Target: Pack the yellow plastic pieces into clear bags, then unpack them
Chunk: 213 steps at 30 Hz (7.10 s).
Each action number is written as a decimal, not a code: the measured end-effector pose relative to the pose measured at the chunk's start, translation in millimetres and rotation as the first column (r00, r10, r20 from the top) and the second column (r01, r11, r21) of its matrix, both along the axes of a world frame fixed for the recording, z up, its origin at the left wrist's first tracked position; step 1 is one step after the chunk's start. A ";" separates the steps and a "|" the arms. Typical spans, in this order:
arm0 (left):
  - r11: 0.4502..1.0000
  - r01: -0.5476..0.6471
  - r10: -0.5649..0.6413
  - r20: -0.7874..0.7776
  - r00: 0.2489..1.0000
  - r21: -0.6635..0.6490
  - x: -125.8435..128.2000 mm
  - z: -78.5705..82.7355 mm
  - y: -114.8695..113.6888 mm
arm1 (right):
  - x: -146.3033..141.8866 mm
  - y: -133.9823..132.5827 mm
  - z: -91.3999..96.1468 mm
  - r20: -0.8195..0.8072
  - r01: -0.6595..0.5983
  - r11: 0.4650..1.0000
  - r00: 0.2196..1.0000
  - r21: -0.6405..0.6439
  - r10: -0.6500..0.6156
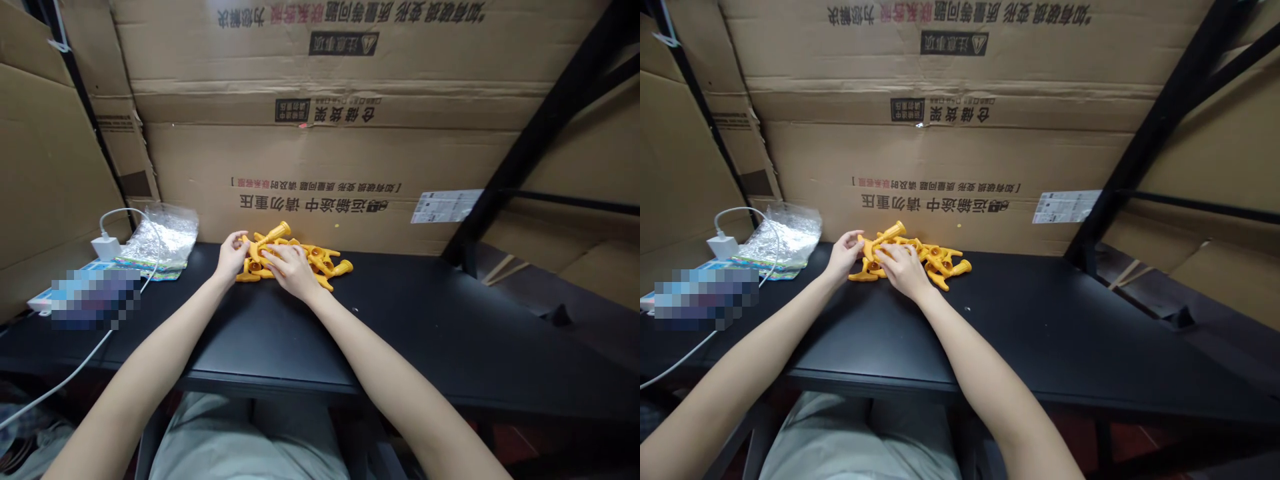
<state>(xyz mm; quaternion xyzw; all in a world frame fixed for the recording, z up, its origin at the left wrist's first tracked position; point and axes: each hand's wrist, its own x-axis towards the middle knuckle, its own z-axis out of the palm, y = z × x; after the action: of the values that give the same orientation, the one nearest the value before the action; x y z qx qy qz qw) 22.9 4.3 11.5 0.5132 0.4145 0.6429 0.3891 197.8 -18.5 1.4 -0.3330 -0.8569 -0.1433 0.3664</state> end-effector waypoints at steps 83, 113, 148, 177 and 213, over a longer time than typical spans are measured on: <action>0.987 0.016 -0.138 -0.805 0.577 -0.157 2.1 15.8 -27.5 | 20.0 8.7 13.0 0.108 0.330 0.944 0.937 0.027 -0.331; 0.950 -0.277 0.211 -0.950 0.231 0.144 -120.1 -37.6 57.3 | 181.5 109.3 -46.0 -0.529 0.425 0.623 0.328 -0.657 -0.783; 0.927 -0.373 -0.044 -0.999 -0.018 -0.034 -145.1 -50.1 93.7 | 180.7 100.9 -46.9 -0.486 0.389 0.622 0.395 -0.680 -0.779; 0.988 -0.135 0.077 -0.997 -0.021 0.079 -104.1 -27.2 84.8 | 142.8 90.8 -22.8 -0.532 0.238 0.839 0.681 -0.490 -0.503; 0.891 0.089 0.370 -0.827 0.424 0.445 9.0 51.7 9.0 | 59.0 29.5 76.0 -0.483 -0.104 0.977 0.876 -0.188 0.000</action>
<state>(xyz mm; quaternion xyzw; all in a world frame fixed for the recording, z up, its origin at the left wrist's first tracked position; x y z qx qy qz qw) 31.9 13.3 63.3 0.8077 0.4492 0.3757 -0.0690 256.8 11.0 77.4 -0.3711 -0.7582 0.0440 0.5343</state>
